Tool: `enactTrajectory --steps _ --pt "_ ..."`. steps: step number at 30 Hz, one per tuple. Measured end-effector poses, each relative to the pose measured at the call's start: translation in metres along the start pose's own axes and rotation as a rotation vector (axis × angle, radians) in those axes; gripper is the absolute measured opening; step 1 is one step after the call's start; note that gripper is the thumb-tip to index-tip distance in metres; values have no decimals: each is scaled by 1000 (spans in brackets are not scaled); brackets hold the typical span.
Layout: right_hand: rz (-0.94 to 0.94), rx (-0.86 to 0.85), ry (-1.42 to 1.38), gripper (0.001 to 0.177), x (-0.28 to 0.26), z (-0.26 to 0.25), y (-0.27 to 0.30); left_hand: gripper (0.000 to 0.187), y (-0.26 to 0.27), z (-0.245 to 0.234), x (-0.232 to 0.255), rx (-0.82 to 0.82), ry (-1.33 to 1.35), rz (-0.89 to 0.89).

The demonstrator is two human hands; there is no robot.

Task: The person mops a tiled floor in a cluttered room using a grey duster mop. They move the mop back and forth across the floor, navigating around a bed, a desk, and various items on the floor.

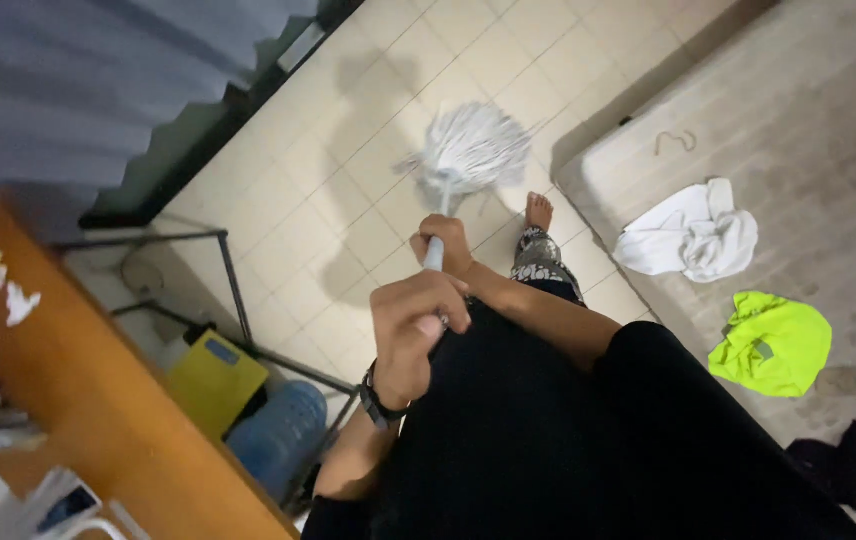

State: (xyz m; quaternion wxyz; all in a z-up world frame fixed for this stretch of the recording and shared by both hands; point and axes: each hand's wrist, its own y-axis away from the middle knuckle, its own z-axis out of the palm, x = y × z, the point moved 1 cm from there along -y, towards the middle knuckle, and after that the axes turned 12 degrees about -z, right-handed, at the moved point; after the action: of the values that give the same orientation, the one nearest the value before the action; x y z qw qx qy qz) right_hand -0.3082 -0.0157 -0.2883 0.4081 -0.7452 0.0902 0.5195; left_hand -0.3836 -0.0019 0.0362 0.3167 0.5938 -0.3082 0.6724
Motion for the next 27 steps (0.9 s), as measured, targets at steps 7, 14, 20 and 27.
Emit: enactTrajectory --steps 7,14,20,27 --pt "-27 -342 -433 17 -167 -6 -50 32 43 -10 3 -170 -153 -52" --pt "-85 -511 -318 40 -24 27 55 46 43 4 7 -172 -169 -65" --pt "623 -340 -610 38 2 -61 -21 54 3 54 -20 -96 -281 112" --pt "-201 -449 86 31 162 -205 -57 52 -75 136 -119 -35 -122 100"
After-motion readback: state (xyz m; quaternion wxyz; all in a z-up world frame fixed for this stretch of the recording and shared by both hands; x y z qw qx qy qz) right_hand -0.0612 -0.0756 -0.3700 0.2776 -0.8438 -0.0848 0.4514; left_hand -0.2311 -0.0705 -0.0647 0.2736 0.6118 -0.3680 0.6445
